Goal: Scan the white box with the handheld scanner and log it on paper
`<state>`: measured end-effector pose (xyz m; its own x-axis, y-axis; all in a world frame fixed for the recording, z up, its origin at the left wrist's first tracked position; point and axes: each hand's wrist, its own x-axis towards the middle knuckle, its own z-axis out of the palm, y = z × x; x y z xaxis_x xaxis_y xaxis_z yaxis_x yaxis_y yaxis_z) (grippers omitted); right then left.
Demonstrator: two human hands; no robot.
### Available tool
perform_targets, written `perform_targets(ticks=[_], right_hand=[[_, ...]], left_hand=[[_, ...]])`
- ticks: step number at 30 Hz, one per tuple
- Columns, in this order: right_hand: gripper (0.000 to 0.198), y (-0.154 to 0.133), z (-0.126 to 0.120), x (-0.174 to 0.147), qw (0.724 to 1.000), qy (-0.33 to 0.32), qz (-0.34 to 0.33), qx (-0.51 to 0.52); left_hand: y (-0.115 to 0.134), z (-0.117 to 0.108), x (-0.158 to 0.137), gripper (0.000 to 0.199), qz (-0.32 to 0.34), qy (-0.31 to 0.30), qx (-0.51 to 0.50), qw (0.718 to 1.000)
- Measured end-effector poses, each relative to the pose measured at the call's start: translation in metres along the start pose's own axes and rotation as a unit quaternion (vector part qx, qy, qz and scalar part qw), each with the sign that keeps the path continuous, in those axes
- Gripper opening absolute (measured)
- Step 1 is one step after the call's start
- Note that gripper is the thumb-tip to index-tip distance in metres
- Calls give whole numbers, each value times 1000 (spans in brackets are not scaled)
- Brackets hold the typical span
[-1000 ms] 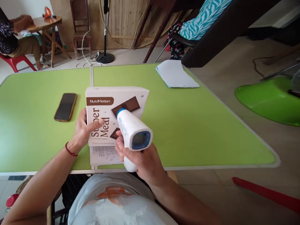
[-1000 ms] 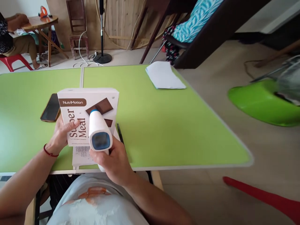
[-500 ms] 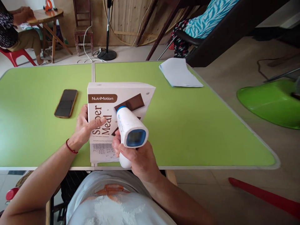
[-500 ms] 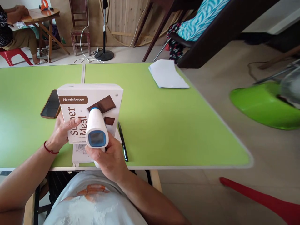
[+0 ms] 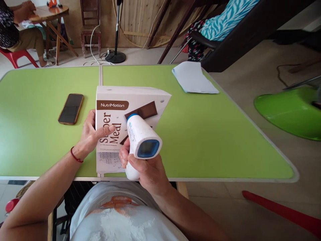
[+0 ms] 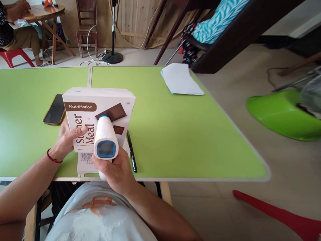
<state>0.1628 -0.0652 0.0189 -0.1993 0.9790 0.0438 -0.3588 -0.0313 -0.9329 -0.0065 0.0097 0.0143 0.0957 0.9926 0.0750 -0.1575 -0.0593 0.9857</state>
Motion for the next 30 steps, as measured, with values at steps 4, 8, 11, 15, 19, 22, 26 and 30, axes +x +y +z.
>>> perform_targets(ticks=[4,8,11,15,19,22,26,30], right_hand=[[30,2,0,-1,1000,-7,7,-9],[31,-5,-3,1,999,2,-7,-48],[25,-23,-21,7,989,-20,-62,-133],[21,-43,-71,33,937,6,-146,-318],[51,-36,-126,69,847,75,-117,-514],[51,-19,-149,89,799,24,-94,-594],[49,-2,-155,97,731,-30,-119,-671],[44,3,-150,99,676,-63,-133,-722]], left_hand=[[-1,0,0,68,5,9,2,1000],[2,0,0,65,16,-5,-19,1000],[7,-1,5,66,51,0,-51,997],[8,-10,18,72,99,25,-64,993],[-5,-22,33,69,129,27,-65,989],[-17,-27,41,73,143,5,-62,988],[-25,-30,47,74,151,-24,-60,986],[-23,-30,47,72,150,-45,-45,987]])
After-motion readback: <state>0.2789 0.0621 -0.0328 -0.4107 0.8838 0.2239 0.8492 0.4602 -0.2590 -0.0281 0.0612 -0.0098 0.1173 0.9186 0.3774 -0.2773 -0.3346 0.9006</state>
